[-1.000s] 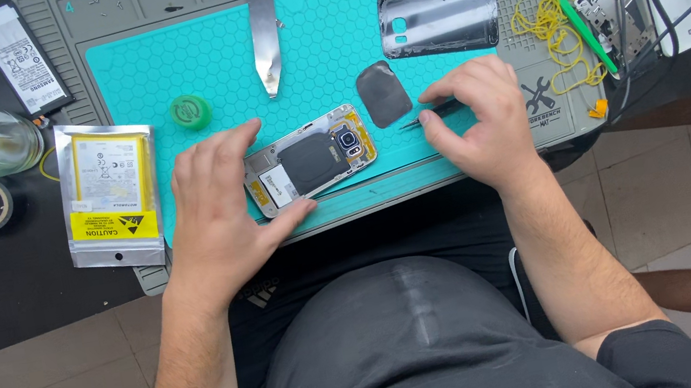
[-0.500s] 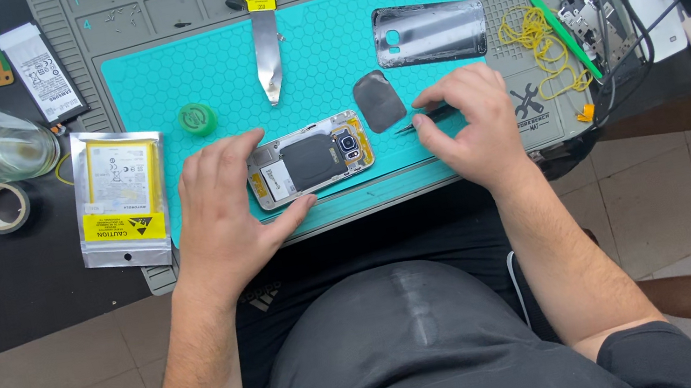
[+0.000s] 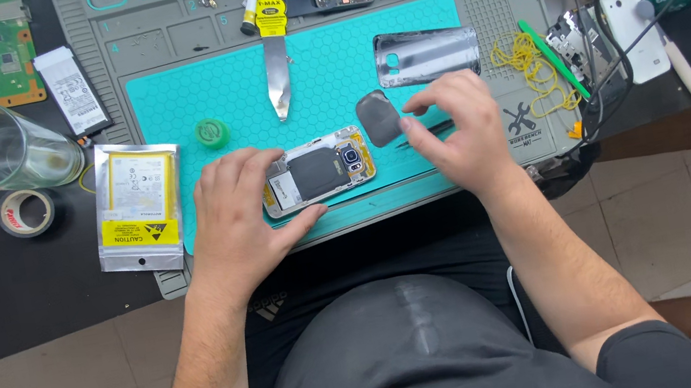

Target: The person uses a yellow-handled tool and tweezers to manipulate small components inside a disassembled smartphone chassis on a teal work mat. They repeatedly pick up, place, and adjust tiny parts within the device's internal cavity while other phone components and tools remain on the table.

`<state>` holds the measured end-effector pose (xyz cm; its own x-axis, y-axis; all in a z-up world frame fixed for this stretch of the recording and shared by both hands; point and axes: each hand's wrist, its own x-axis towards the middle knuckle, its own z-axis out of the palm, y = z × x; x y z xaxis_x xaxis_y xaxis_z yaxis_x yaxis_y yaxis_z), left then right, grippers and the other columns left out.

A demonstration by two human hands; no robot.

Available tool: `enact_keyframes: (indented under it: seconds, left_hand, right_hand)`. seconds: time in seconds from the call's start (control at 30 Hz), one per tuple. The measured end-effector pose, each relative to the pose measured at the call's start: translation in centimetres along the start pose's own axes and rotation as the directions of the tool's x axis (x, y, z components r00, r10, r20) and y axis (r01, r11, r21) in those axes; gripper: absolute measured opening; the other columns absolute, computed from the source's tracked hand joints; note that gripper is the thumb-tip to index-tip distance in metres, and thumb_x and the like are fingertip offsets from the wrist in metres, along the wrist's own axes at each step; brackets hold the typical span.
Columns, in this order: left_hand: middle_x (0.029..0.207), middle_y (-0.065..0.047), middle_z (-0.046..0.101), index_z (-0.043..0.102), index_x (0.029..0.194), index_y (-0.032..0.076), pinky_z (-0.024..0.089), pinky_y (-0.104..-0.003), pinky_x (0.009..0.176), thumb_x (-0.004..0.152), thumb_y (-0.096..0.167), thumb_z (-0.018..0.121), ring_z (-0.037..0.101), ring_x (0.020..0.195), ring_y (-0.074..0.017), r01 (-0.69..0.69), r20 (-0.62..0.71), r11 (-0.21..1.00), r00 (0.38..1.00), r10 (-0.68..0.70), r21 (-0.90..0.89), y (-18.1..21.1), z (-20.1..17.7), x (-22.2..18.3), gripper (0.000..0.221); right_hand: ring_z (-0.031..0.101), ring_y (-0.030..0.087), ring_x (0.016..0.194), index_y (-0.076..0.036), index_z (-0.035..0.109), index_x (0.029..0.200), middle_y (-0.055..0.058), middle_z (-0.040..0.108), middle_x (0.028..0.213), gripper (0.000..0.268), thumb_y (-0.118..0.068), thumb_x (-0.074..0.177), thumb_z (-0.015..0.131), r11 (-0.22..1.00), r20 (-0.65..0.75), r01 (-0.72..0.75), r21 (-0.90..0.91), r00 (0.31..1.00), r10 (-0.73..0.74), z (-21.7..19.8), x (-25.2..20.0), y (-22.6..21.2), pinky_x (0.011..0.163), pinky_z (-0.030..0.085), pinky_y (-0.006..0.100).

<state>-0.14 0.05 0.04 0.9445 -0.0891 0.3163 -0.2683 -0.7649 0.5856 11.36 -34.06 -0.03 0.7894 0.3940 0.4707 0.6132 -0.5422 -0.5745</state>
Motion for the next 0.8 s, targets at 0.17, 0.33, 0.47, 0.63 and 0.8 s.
enact_keyframes:
  seconds: [0.17, 0.33, 0.47, 0.63, 0.8]
  left_hand:
    - [0.129, -0.004, 0.070, 0.075, 0.144, 0.020, 0.052, -0.051, 0.108, 0.078, 0.048, 0.106, 0.066, 0.127, -0.0336, -0.019, -0.043, 1.000, 0.999, 0.019, -0.015, -0.4, 0.5, -0.3, 0.078]
    - [0.124, 0.000, 0.072, 0.079, 0.135, 0.026, 0.053, -0.048, 0.107, 0.085, 0.056, 0.098, 0.069, 0.124, -0.0289, -0.155, -0.126, 0.985, 0.978, 0.165, 0.081, -1.1, 1.9, -0.9, 0.061]
    - [0.122, 0.004, 0.072, 0.080, 0.127, 0.028, 0.054, -0.044, 0.107, 0.086, 0.058, 0.094, 0.069, 0.121, -0.0240, -0.221, -0.195, 0.955, 0.946, 0.260, 0.199, -1.3, 2.4, -1.1, 0.052]
    - [0.119, 0.006, 0.070, 0.077, 0.127, 0.030, 0.053, -0.042, 0.109, 0.086, 0.064, 0.090, 0.069, 0.122, -0.0205, -0.168, -0.204, 0.965, 0.956, 0.209, 0.200, -0.9, 2.1, -1.0, 0.055]
    - [0.118, 0.005, 0.071, 0.076, 0.127, 0.028, 0.053, -0.041, 0.108, 0.087, 0.064, 0.090, 0.069, 0.123, -0.0209, -0.107, -0.184, 0.980, 0.973, 0.138, 0.168, -0.9, 2.2, -1.2, 0.056]
  right_hand:
    - [0.071, 0.029, 0.105, -0.022, 0.084, 0.110, -0.001, 0.075, 0.096, 0.009, -0.024, 0.103, 0.089, 0.992, 0.060, 0.123, 0.030, 0.990, -0.125, 2.7, 3.7, -4.9, 0.103, 0.053, 0.044]
    - [0.073, 0.032, 0.102, -0.020, 0.082, 0.109, 0.001, 0.075, 0.095, 0.011, -0.027, 0.101, 0.086, 0.978, 0.093, 0.203, 0.047, 0.974, -0.207, 4.9, 6.6, -6.2, 0.097, 0.054, 0.046]
    - [0.073, 0.031, 0.104, -0.023, 0.081, 0.119, 0.000, 0.075, 0.104, 0.015, -0.032, 0.109, 0.076, 0.966, 0.230, 0.229, -0.121, 0.953, -0.197, 6.6, 11.0, -4.7, 0.092, 0.056, 0.046]
    - [0.074, 0.030, 0.106, -0.016, 0.082, 0.130, 0.003, 0.073, 0.115, 0.024, -0.019, 0.107, 0.075, 0.914, 0.308, 0.279, -0.294, 0.933, -0.185, 10.2, 15.7, -3.2, 0.090, 0.060, 0.047]
    - [0.067, 0.021, 0.094, -0.025, 0.080, 0.101, -0.004, 0.064, 0.105, 0.014, -0.019, 0.092, 0.088, 0.636, 0.334, 0.519, -0.570, 0.854, -0.398, 13.7, 18.7, -1.2, 0.080, 0.052, 0.039]
